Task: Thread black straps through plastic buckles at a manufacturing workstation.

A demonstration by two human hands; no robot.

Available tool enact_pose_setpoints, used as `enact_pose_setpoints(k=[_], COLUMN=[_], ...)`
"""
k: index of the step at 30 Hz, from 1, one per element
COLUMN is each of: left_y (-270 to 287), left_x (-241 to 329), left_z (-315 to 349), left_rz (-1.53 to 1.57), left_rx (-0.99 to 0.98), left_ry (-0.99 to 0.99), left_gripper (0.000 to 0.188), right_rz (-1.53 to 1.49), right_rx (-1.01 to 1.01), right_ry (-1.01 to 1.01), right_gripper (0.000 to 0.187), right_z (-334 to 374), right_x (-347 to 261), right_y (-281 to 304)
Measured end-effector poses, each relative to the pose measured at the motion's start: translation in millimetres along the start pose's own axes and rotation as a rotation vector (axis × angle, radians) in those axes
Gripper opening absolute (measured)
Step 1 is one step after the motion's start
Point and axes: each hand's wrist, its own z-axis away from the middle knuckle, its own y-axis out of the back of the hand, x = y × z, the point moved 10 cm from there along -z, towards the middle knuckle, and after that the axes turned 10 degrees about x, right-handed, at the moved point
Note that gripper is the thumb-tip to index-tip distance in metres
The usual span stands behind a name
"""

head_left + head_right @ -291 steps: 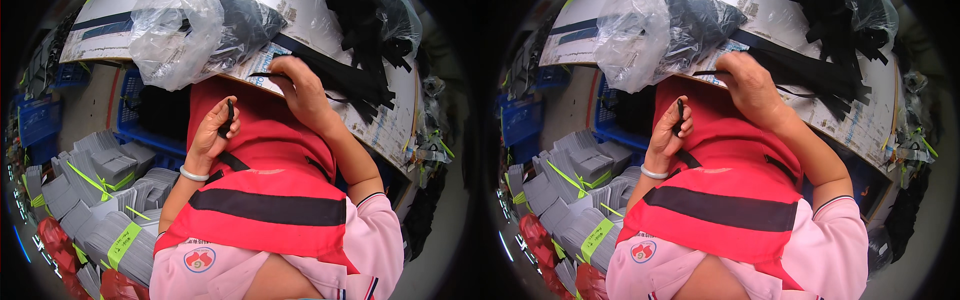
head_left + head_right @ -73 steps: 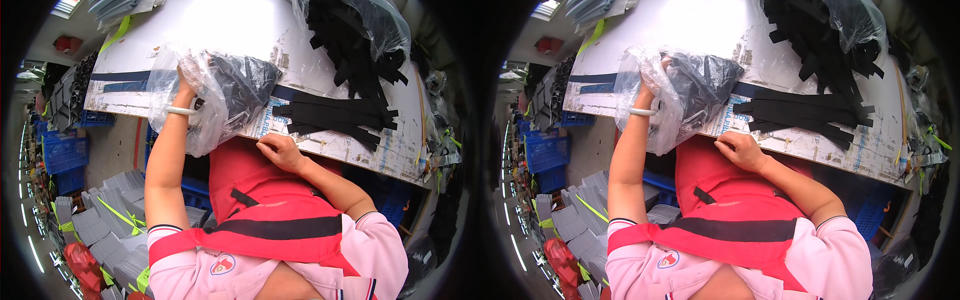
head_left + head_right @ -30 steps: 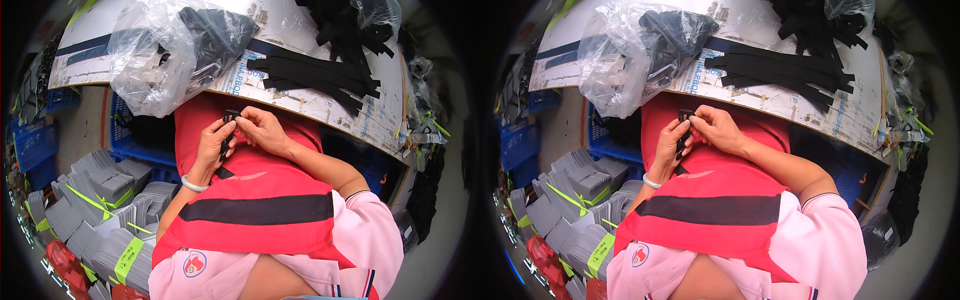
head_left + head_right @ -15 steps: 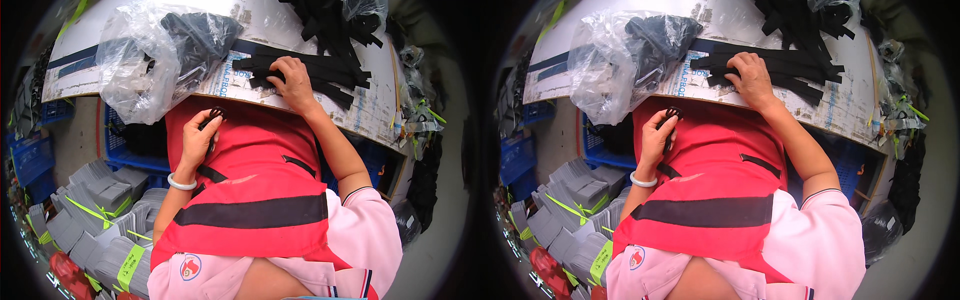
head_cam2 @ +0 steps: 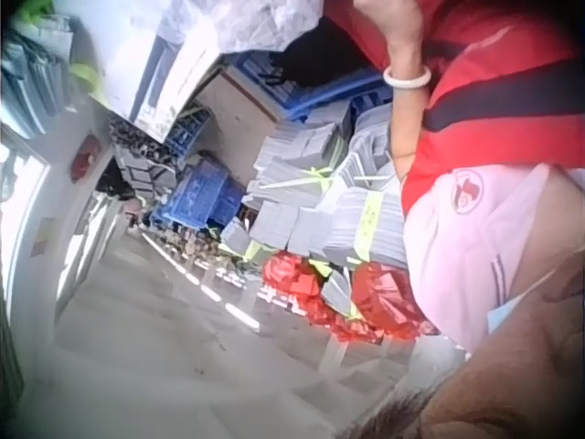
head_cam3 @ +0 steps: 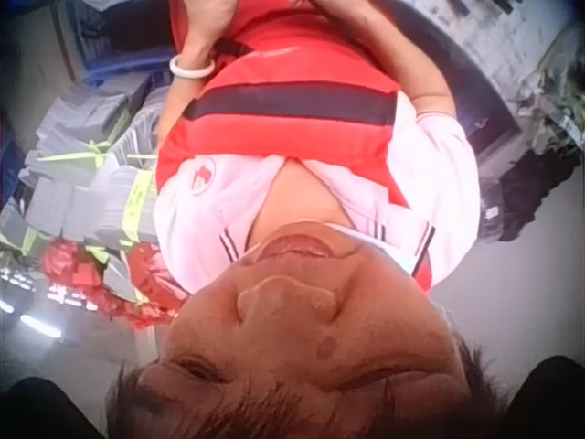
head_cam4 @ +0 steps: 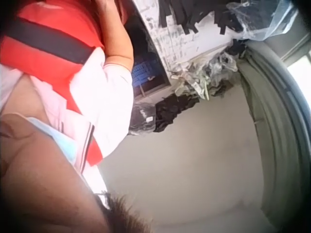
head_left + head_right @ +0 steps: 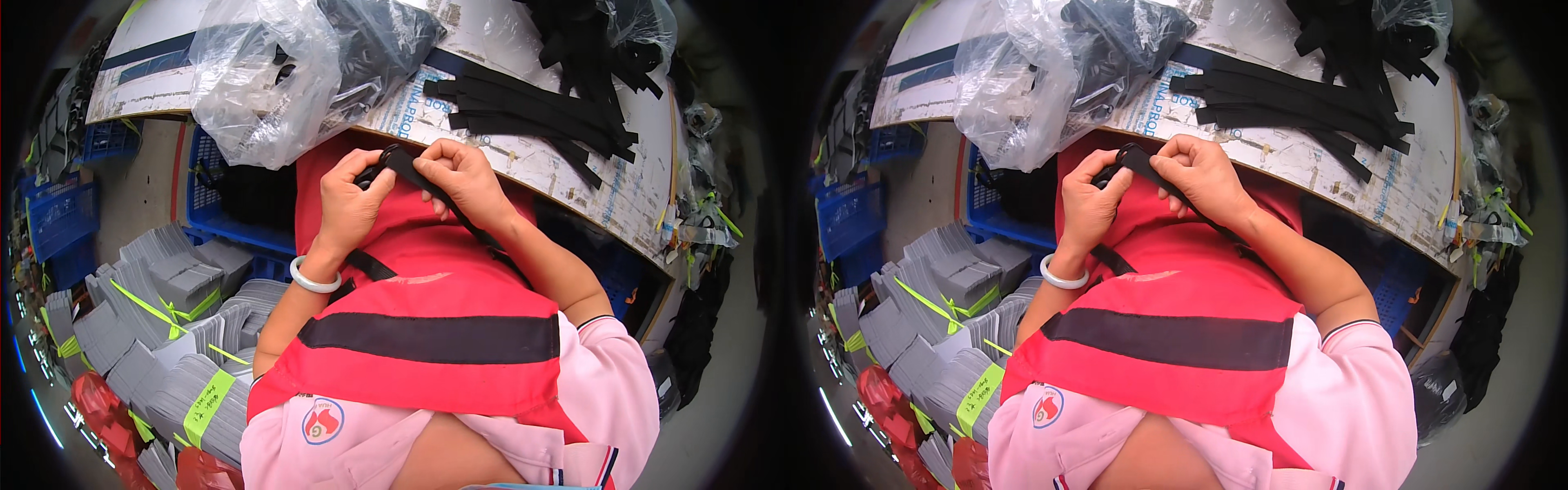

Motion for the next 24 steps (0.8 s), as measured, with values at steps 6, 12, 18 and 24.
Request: enact_pose_setpoints(k=[6, 12, 18, 24], left_y=[0.5, -1.4, 3.1, 8.9], left_x=[31.0, 38.6, 29.6, 33.0], left_z=[5.4, 8.6, 7.6, 9.7], left_rz=[-0.191, -0.232, -0.158, -0.109], left_rx=[0.063, 0.074, 0.075, 0.049], left_ry=[-0.383, -0.446, -0.433, -0.555], left_gripper=[0.019, 0.019, 0.016, 0.016], right_rz=[-0.083, -0.265, -0.360, -0.287], right_rx=[-0.035, -0.061, -0.031, -0.186], right_ry=[-0.017, -0.026, 0.064, -0.052], right_gripper=[0.016, 0.018, 0.023, 0.025], right_z=[-3.0, -10.6, -13.6, -15.4], right_x=[1.5, 4.2, 2.7, -0.4], right_y=[-16.0, -22.1, -21.9, -25.7])
